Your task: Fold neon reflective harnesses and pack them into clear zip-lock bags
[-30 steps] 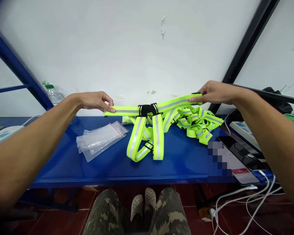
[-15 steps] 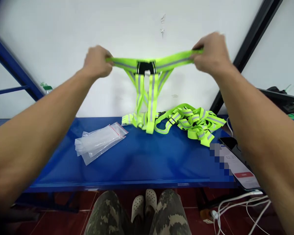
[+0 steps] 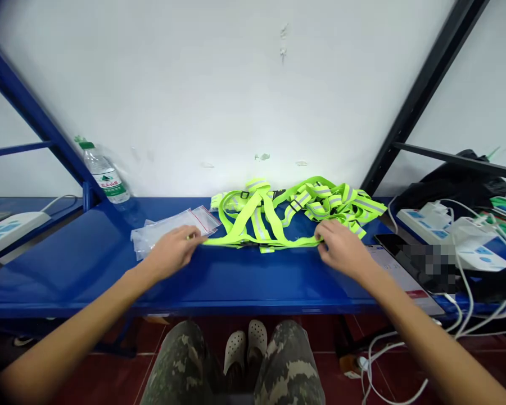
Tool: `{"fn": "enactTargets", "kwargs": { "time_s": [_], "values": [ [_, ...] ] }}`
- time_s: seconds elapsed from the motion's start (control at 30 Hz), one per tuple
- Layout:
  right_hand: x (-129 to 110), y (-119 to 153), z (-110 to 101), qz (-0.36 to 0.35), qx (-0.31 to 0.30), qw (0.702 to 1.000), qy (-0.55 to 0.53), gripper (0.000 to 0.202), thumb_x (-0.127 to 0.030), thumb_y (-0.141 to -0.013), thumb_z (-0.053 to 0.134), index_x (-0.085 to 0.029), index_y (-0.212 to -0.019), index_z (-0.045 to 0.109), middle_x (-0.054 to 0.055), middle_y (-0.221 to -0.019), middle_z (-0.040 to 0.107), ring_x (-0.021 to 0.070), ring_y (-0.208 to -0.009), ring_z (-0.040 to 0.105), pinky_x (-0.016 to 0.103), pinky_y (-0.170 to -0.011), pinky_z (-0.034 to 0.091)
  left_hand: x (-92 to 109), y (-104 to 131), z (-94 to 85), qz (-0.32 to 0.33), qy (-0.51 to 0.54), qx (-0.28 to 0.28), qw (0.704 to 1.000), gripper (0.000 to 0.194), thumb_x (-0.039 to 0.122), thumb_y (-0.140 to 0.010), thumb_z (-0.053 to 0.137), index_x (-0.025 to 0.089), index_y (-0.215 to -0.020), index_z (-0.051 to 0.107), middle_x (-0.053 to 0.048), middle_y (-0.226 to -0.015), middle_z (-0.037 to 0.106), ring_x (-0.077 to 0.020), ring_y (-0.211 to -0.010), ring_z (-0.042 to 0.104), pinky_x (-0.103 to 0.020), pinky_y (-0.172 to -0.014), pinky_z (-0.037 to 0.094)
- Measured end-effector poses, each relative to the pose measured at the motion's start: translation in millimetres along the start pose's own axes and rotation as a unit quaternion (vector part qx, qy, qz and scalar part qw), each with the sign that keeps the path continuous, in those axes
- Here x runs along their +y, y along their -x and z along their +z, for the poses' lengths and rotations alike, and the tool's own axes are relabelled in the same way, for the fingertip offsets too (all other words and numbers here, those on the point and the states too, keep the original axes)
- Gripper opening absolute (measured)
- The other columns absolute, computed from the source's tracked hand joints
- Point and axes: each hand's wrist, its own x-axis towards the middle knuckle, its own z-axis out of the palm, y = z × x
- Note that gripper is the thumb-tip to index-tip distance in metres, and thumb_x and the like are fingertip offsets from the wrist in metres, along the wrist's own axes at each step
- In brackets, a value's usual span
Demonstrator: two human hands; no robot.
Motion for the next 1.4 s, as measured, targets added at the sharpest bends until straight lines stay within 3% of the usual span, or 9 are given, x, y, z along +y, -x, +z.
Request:
{"fn": "enactTargets", "kwargs": {
  "time_s": [0.1,0.23,0.37,0.5,0.73,0.97,1.1,1.27,1.4],
  "values": [
    [-15.3,9.7,9.3,0.007,-0.117,0.993,-0.004,0.054,-0.006,-0.068,0.049,-0.013,-0.121,0.060,0.016,-0.126,0.061,0.0334,-0.119,0.055,0.048,-0.095,0.048,15.7,12.9,2.7,0.003,0.035,-0.034,0.999,0.056,0.006,-0.080,0.046,0.021,-0.133,0.058,-0.013,-0.117,0.061,-0.0283,-0.106,0.057,-0.042,-0.089,0.048],
    [-43.9,-5.9,3.0,-0.003,-0.178,0.983,-0.038,0.091,-0.016,-0.067,0.058,-0.017,-0.154,0.029,0.013,-0.160,0.029,0.0376,-0.148,0.021,0.058,-0.114,0.030,39.5,1.4,-8.1,0.002,0.104,-0.043,0.994,0.068,0.031,-0.080,0.059,0.018,-0.144,0.044,-0.015,-0.143,0.049,-0.0343,-0.131,0.043,-0.050,-0.107,0.039],
    [-83.5,-18.1,6.1,-0.068,-0.129,0.983,-0.108,0.081,-0.032,-0.086,0.052,-0.018,-0.158,0.017,0.010,-0.164,0.016,0.0303,-0.151,0.014,0.051,-0.119,0.027,69.7,-7.5,0.1,-0.003,0.148,-0.051,0.988,0.076,0.058,-0.091,0.043,0.016,-0.153,0.029,-0.018,-0.157,0.032,-0.0384,-0.143,0.030,-0.057,-0.113,0.029],
    [-111.0,-12.8,19.1,-0.081,-0.018,0.989,-0.125,0.069,-0.035,-0.098,0.040,-0.021,-0.159,0.010,0.009,-0.164,0.014,0.0281,-0.152,0.007,0.056,-0.120,0.021,83.9,-2.9,17.1,-0.002,0.175,-0.055,0.983,0.062,0.053,-0.099,0.026,0.025,-0.154,0.027,-0.012,-0.161,0.027,-0.0340,-0.147,0.027,-0.059,-0.115,0.024],
    [-111.7,-9.1,21.6,-0.120,-0.096,0.973,-0.175,0.050,-0.038,-0.102,0.033,-0.023,-0.149,0.042,0.003,-0.156,0.038,0.0266,-0.148,0.025,0.051,-0.118,0.032,79.6,2.3,18.0,-0.006,0.185,-0.016,0.983,0.054,0.050,-0.100,0.031,0.027,-0.148,0.040,-0.015,-0.151,0.042,-0.0325,-0.139,0.039,-0.055,-0.110,0.033],
    [-156.3,-22.9,12.7,-0.108,-0.024,0.988,-0.109,0.057,-0.029,-0.094,0.048,0.001,-0.142,0.047,0.021,-0.152,0.040,0.0348,-0.147,0.025,0.053,-0.120,0.027,72.1,-7.4,3.4,0.007,0.322,0.013,0.947,0.054,0.029,-0.092,0.048,0.022,-0.145,0.041,-0.013,-0.138,0.052,-0.0238,-0.122,0.055,-0.038,-0.104,0.045],
    [-176.7,-36.8,19.6,-0.144,-0.044,0.975,-0.161,0.070,-0.045,-0.091,0.054,0.001,-0.143,0.045,0.024,-0.148,0.043,0.0344,-0.141,0.038,0.049,-0.117,0.034,54.3,-2.1,-16.3,-0.008,0.304,-0.070,0.950,0.087,0.038,-0.078,0.064,0.020,-0.154,0.025,-0.017,-0.144,0.049,-0.0311,-0.129,0.051,-0.041,-0.103,0.044],
    [-169.7,-40.7,26.3,-0.148,-0.081,0.969,-0.179,0.063,-0.049,-0.099,0.038,-0.006,-0.143,0.048,0.019,-0.150,0.043,0.0307,-0.143,0.036,0.047,-0.118,0.031,26.4,15.6,-39.3,-0.114,0.235,-0.265,0.928,0.105,0.038,-0.066,0.072,0.015,-0.156,0.021,-0.012,-0.103,0.070,-0.0294,-0.089,0.067,-0.033,-0.071,0.049],
    [-184.3,-43.5,27.8,-0.089,-0.072,0.974,-0.194,0.089,-0.071,-0.084,0.052,-0.008,-0.146,0.043,0.021,-0.150,0.042,0.0406,-0.142,0.034,0.063,-0.115,0.025,22.4,3.4,-42.2,-0.156,0.426,-0.185,0.872,0.095,0.027,-0.062,0.071,0.022,-0.150,0.033,-0.007,-0.106,0.065,-0.0180,-0.072,0.062,-0.027,-0.060,0.046]
  ]
}}
